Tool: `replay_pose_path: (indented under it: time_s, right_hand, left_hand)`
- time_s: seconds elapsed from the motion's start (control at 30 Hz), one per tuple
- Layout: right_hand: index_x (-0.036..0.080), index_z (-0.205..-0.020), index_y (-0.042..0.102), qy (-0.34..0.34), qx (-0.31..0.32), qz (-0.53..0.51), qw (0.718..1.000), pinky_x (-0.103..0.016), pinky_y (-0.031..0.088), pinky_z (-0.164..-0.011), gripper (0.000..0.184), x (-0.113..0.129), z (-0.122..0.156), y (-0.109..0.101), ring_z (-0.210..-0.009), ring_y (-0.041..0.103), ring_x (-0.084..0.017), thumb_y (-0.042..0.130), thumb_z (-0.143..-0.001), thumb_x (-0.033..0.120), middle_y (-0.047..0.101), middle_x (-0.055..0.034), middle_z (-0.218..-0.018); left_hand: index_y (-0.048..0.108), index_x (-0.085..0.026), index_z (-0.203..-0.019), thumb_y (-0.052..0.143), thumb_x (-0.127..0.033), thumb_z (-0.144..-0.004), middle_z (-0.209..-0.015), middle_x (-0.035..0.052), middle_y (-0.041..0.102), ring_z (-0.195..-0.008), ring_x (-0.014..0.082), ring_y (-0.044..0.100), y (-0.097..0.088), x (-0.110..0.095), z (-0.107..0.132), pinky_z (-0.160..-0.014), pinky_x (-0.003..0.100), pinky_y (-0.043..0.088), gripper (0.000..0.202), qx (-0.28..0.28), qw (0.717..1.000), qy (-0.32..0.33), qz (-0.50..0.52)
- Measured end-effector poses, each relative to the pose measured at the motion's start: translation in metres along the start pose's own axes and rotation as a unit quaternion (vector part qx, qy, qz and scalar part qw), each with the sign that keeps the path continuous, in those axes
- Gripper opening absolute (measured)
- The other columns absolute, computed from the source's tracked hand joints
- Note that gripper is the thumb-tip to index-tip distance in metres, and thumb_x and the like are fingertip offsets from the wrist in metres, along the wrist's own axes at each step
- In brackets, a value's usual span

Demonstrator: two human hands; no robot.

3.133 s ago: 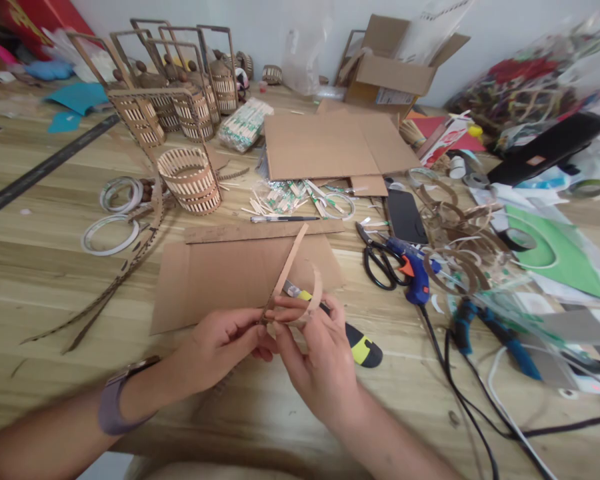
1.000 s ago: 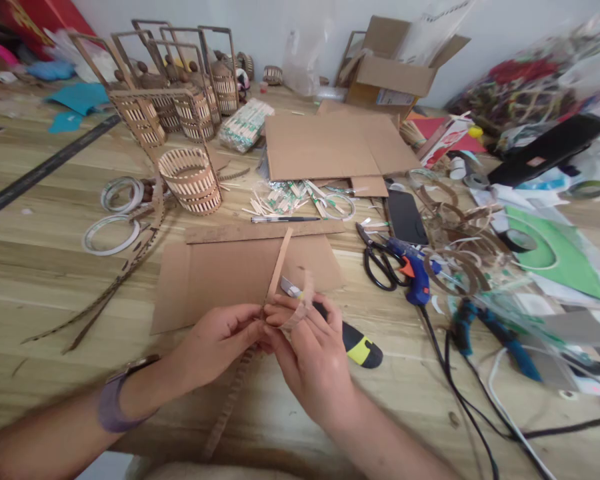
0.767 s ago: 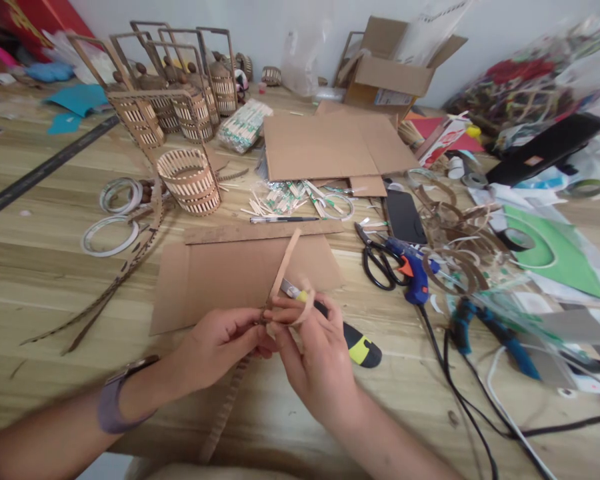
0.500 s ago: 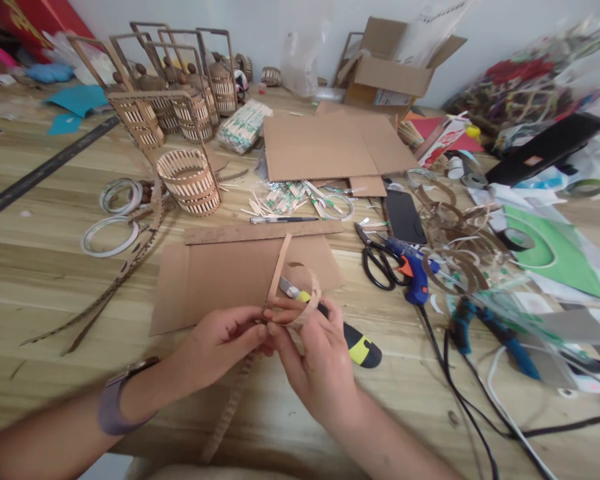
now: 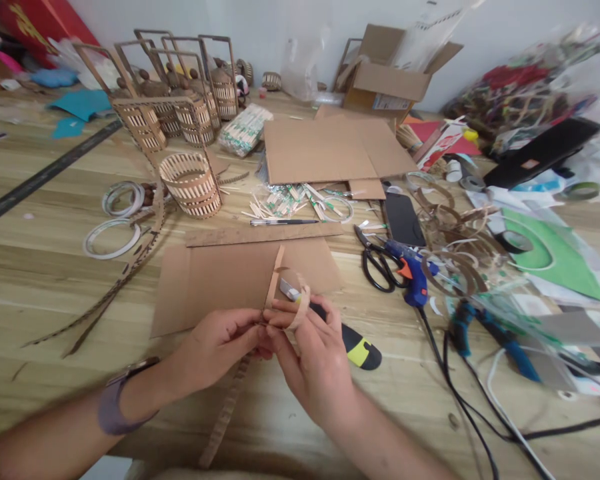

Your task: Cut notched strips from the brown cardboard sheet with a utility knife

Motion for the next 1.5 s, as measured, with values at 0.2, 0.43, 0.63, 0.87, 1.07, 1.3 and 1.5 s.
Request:
replay_pose_path:
  time_s: [0.2,0.43,0.63,0.87,1.07,1.3,1.5]
  right_hand:
    - [0.026,-0.097,0.059,0.005,-0.002,0.002,1.0,-0.038,0.044,-0.095,0.007,0.001,-0.001,-0.002,-0.095,0.076,-0.019,0.056,-0.097,0.019,0.08,0.0009,-0.093]
    - [0.026,-0.097,0.059,-0.005,-0.026,0.002,1.0,-0.038,0.047,-0.093,0.008,0.002,-0.002,-0.003,-0.091,0.076,-0.018,0.056,-0.097,0.019,0.08,0.0006,-0.094]
    - [0.025,-0.097,0.059,-0.045,-0.045,0.016,0.998,-0.036,0.046,-0.093,0.008,0.0,-0.003,0.0,-0.089,0.076,-0.018,0.055,-0.096,0.018,0.08,-0.0005,-0.092]
    - [0.027,-0.104,0.067,-0.132,-0.006,0.104,0.986,-0.035,0.052,-0.088,0.018,-0.011,-0.002,0.004,-0.09,0.077,-0.02,0.059,-0.091,0.019,0.081,-0.0022,-0.095]
    - [0.025,-0.093,0.068,-0.17,0.001,0.137,0.976,-0.031,0.054,-0.087,0.015,-0.025,0.004,0.008,-0.088,0.077,-0.017,0.06,-0.088,0.014,0.081,-0.0016,-0.094]
    - [0.026,-0.095,0.071,-0.187,-0.012,0.165,0.968,-0.032,0.057,-0.083,0.015,-0.031,0.009,0.011,-0.086,0.078,-0.018,0.06,-0.09,0.017,0.081,-0.0014,-0.092]
    - [0.026,-0.086,0.07,-0.205,-0.023,0.169,0.964,-0.031,0.059,-0.08,0.012,-0.03,0.008,0.014,-0.083,0.078,-0.019,0.062,-0.088,0.017,0.081,-0.0029,-0.093]
  left_hand:
    - [0.069,-0.015,-0.092,0.051,-0.043,-0.095,-0.086,0.0061,0.074,-0.081,0.0195,0.071,0.0,-0.004,0.0,-0.073,0.027,0.054,0.033,0.004,1.0,-0.006,-0.004]
    - [0.071,-0.015,-0.096,0.053,-0.042,-0.096,-0.085,0.0058,0.073,-0.08,0.0181,0.07,0.001,-0.001,0.0,-0.074,0.027,0.054,0.033,0.009,1.0,-0.009,0.017]
    - [0.071,-0.012,-0.097,0.06,-0.057,-0.092,-0.089,0.0073,0.071,-0.079,0.0175,0.067,0.002,0.002,-0.004,-0.075,0.027,0.053,0.047,-0.002,0.997,0.011,0.08]
    - [0.073,-0.013,-0.096,0.056,-0.075,-0.085,-0.082,0.0063,0.069,-0.072,0.0171,0.063,0.001,0.006,-0.012,-0.069,0.026,0.051,0.065,-0.028,0.999,0.013,0.038]
    - [0.075,-0.012,-0.097,0.055,-0.067,-0.09,-0.085,0.007,0.072,-0.082,0.0206,0.067,0.002,0.009,-0.012,-0.075,0.027,0.05,0.059,-0.009,1.0,0.012,0.016]
    - [0.075,-0.013,-0.088,0.055,-0.064,-0.089,-0.075,0.0047,0.07,-0.076,0.0198,0.066,0.001,0.006,-0.013,-0.068,0.025,0.048,0.055,-0.015,0.999,-0.012,-0.029]
    - [0.074,-0.013,-0.094,0.049,-0.076,-0.086,-0.088,0.0081,0.07,-0.081,0.0204,0.063,-0.001,0.013,-0.016,-0.072,0.027,0.049,0.068,-0.037,0.998,0.026,-0.052]
Point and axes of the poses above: each hand's wrist, its own z-axis away from the middle knuckle, its own y-axis out of the palm, x = y × z, the point moved 2 cm from there along -z, towards the middle knuckle
